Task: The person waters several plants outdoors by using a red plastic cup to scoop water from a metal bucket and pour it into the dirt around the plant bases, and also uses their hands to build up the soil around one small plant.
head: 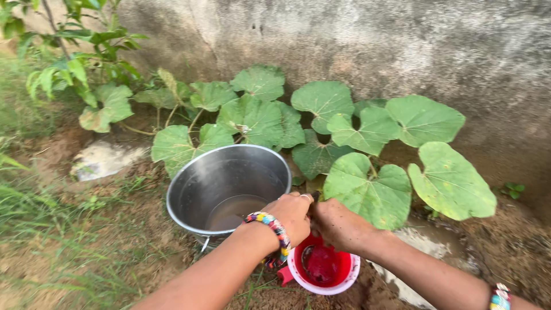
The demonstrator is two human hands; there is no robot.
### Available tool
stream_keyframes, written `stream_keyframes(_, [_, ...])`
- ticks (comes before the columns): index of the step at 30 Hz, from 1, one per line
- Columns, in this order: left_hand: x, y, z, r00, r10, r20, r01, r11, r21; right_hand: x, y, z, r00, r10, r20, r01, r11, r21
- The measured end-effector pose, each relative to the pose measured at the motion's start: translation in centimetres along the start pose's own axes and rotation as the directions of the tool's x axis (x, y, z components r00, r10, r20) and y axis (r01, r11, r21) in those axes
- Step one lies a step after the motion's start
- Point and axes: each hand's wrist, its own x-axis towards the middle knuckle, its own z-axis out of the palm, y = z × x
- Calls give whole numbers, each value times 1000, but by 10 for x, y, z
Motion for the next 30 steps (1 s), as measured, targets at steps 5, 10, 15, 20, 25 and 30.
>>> stream_keyframes(5, [-33, 2, -34, 994, -50, -94, 43, 996, -74, -16, -41, -7, 899, -385, -209, 294, 884, -362])
stream_keyframes(10, [-10, 12, -51, 990, -52, -130, 53, 999, 5, -22, -64, -34, 952, -278, -126, 187, 857, -480])
stream_keyframes(15, [15, 10, -66, 979, -164, -120, 175, 981, 83, 3, -50, -50, 834, -539, -117, 406, 743, -531])
stream_keyframes(20, [16, -12, -74, 981, -170, -92, 184, 966, 180, 15, -38, -65, 783, -603, 154, 609, 691, -389])
stream_keyframes(25, [13, -38, -70, 988, -150, 34, 125, 909, 398, 1, -32, -71, 871, -490, 38, 483, 837, -257])
stream_keyframes(30, [9, -36, -90, 990, -127, 67, 78, 864, 497, 2, -43, -67, 763, -623, -172, 504, 741, -445])
